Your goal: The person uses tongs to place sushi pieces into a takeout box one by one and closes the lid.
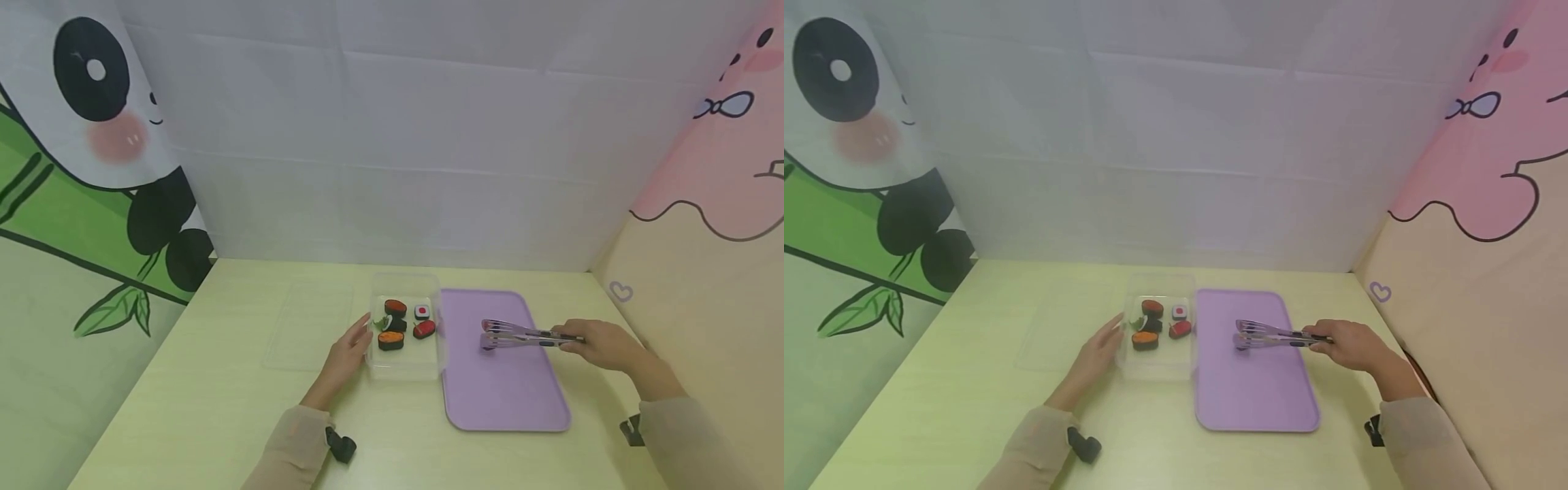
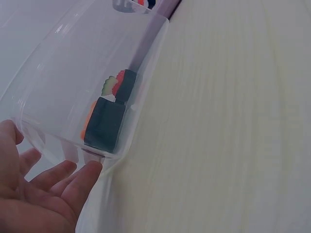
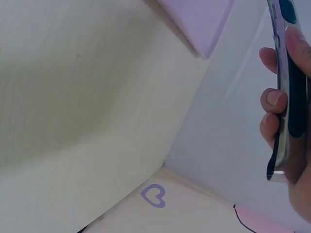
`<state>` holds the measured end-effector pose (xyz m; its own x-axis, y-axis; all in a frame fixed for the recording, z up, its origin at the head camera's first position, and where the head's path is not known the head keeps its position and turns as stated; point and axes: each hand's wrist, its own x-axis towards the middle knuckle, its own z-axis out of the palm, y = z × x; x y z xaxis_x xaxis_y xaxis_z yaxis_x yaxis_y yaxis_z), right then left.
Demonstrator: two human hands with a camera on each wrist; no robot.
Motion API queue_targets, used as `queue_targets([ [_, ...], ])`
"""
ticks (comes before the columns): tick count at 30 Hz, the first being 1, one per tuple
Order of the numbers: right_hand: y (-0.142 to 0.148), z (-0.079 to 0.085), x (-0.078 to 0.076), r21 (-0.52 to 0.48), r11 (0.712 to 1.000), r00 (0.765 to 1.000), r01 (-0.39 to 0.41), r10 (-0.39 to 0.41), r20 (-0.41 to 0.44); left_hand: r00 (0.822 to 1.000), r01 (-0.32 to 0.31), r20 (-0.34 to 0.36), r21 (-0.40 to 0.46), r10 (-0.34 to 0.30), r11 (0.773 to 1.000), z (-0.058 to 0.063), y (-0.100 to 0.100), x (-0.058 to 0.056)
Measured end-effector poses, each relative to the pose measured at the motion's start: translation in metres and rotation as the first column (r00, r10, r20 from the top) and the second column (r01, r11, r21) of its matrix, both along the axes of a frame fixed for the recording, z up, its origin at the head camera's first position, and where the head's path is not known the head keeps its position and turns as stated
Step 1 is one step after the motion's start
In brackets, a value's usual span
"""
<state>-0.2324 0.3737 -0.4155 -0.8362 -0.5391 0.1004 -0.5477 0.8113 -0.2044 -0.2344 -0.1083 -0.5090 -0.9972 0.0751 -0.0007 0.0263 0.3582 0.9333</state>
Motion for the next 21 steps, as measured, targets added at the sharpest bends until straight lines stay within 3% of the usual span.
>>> queue_targets([
  [13, -0.036, 0.030, -0.007, -0.047, 0.997, 0.993, -0.069, 0.064, -0.099, 1.000, -0.009, 0.011, 0.000, 0.009, 1.000, -0.002, 0.002, 0.000],
  [21, -0.067, 0.031, -0.014, -0.062, 0.993, 0.994, -0.096, 0.092, -0.061, 1.000, -0.013, 0.012, 0.005, 0.013, 1.000, -0.003, 0.002, -0.001],
])
